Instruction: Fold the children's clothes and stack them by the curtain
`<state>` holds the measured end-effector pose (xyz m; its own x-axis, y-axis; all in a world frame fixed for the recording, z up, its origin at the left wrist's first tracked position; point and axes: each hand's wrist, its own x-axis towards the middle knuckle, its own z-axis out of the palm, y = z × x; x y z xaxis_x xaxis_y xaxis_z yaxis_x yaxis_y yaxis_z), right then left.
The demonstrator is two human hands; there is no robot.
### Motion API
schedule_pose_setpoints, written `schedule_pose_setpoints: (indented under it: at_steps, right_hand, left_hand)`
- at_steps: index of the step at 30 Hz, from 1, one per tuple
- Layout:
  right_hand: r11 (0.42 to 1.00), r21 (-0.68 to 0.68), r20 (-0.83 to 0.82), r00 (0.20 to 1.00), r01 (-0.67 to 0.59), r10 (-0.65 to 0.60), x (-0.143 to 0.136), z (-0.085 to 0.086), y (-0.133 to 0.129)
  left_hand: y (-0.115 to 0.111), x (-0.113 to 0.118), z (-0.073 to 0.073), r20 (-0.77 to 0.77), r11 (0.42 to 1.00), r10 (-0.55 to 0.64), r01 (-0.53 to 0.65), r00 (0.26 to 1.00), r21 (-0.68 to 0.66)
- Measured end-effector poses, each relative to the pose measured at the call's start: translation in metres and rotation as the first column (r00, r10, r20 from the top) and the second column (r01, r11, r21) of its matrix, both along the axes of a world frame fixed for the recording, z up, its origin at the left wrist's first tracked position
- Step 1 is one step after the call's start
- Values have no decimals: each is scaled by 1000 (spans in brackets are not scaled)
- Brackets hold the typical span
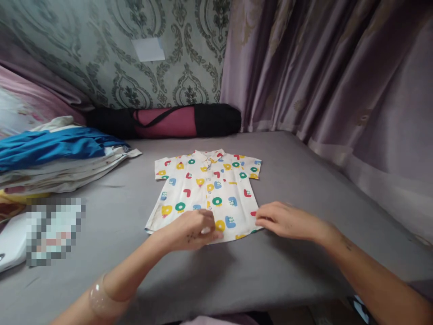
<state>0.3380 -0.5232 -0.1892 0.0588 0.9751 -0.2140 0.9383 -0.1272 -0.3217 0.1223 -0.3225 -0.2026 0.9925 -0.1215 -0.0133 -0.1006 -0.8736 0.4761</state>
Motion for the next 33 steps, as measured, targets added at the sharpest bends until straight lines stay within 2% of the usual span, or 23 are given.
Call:
schedule_pose_setpoints:
  at_steps: [2,4,5,8,11,14,18,24,27,33]
  right_hand:
    - [990,104,-31,995,100,-97,1,-5,26]
    - [948,258,3,981,186,-194,0,-20,58]
    - [929,306,38,973,205,-228,-2,-30,74]
    - [940,290,132,966,178,-224,-5,-66,106]
    - [953,260,180,961,157,-207,-3,-89,114]
    - [962,238,184,966,135,-181,4,-94,111]
    - [975,215,183,978,59,-99,11,-90,107]
    - [979,191,171,984,-78,46,5,-84,90]
    - [976,158,144,981,-151,129,-3,-77,74]
    - [960,147,101,969,-240,227,-25,-67,41]
  left_hand:
    - [8,15,-8,111,985,149,-157,983,73]
    - [13,32,-27,183,940,275,-304,944,153]
    - [14,40,-38,171,915,325,-355,930,190]
    - [11,57,-73,103,849,455,-466,884,248]
    - [9,61,-90,120,835,490,-505,863,220]
    - [18,53,-84,78,864,469,-475,880,166]
    - [37,28,-70,43,855,486,-485,873,182]
    - [46,-19,-70,32,877,426,-421,904,230]
    - [49,-40,-72,3,849,481,-467,877,248]
    - [53,-77,-75,7,726,649,-622,761,294]
